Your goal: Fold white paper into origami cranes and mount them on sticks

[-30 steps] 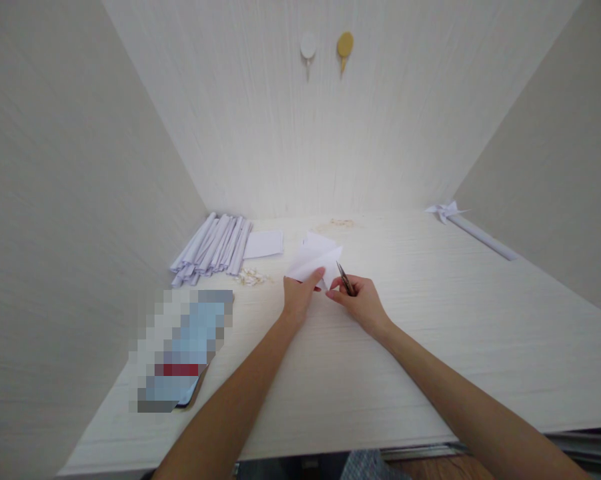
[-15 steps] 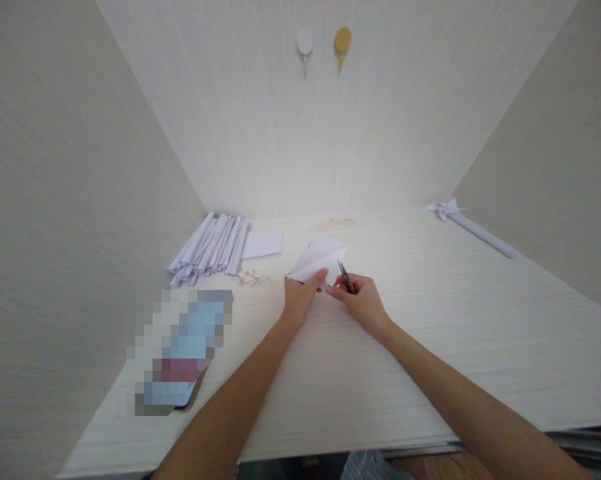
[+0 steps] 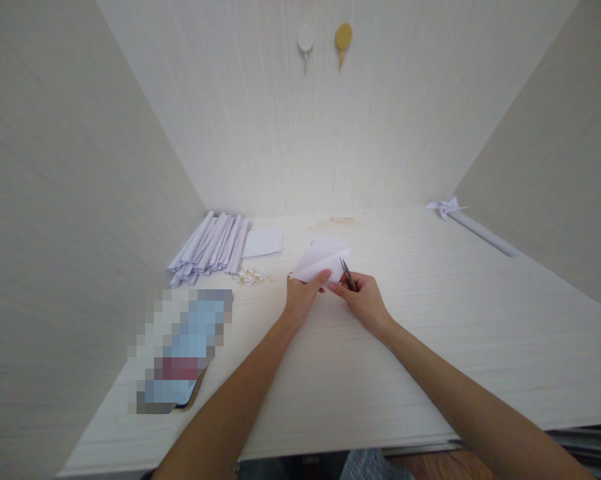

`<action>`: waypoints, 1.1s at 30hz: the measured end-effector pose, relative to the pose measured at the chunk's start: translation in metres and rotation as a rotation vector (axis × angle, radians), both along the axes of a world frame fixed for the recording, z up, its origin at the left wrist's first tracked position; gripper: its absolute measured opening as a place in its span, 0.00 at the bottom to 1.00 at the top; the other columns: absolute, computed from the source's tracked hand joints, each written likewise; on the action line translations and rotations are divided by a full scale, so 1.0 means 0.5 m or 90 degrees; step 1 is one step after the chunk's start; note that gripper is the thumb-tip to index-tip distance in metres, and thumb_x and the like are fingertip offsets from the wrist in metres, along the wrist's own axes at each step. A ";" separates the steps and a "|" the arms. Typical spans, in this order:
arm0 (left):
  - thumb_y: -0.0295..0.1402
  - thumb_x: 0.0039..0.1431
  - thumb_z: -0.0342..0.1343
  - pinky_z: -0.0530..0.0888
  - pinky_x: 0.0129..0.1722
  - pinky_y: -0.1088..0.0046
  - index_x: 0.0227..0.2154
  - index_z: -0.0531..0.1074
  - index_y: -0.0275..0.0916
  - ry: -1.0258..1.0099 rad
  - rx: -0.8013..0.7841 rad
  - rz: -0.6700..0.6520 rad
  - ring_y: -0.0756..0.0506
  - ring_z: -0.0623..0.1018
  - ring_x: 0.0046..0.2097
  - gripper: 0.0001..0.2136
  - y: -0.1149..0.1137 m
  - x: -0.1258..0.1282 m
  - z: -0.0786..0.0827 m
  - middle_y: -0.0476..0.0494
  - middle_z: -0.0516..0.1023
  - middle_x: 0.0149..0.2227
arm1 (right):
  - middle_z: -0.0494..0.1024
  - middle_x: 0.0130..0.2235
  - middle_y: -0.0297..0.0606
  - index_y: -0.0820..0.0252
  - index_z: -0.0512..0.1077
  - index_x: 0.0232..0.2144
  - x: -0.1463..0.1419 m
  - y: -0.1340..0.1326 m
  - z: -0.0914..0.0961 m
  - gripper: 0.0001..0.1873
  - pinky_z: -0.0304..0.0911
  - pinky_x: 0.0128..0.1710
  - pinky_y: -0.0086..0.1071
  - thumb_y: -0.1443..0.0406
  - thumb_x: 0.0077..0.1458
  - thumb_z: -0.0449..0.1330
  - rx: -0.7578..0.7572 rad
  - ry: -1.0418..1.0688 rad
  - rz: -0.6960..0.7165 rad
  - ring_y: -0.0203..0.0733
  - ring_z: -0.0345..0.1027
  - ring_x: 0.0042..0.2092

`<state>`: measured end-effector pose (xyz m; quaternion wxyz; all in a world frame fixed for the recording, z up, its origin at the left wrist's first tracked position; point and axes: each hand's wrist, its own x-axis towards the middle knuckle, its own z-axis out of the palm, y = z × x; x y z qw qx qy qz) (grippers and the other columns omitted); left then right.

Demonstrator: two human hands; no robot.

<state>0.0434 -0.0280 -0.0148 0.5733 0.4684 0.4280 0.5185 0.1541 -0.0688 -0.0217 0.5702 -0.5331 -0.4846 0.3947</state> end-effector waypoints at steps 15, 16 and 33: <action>0.34 0.35 0.62 0.66 0.18 0.79 0.22 0.73 0.34 0.023 -0.002 -0.032 0.52 0.69 0.22 0.09 -0.004 -0.001 0.003 0.47 0.75 0.22 | 0.49 0.14 0.23 0.59 0.55 0.12 0.002 -0.001 -0.002 0.19 0.34 0.18 0.28 0.61 0.37 0.63 -0.005 0.043 0.005 0.27 0.39 0.18; 0.33 0.35 0.62 0.67 0.18 0.79 0.23 0.73 0.34 0.026 -0.005 -0.030 0.52 0.70 0.23 0.10 -0.004 -0.001 0.004 0.47 0.75 0.22 | 0.49 0.14 0.23 0.59 0.55 0.12 0.002 0.000 -0.002 0.19 0.34 0.18 0.28 0.61 0.37 0.63 -0.008 0.049 0.011 0.26 0.39 0.18; 0.32 0.38 0.60 0.66 0.17 0.80 0.24 0.72 0.34 0.025 0.024 -0.063 0.53 0.69 0.22 0.08 0.000 0.001 0.003 0.49 0.73 0.22 | 0.51 0.13 0.23 0.59 0.57 0.13 0.004 0.002 -0.003 0.19 0.33 0.16 0.28 0.57 0.42 0.60 -0.026 0.089 0.028 0.26 0.39 0.16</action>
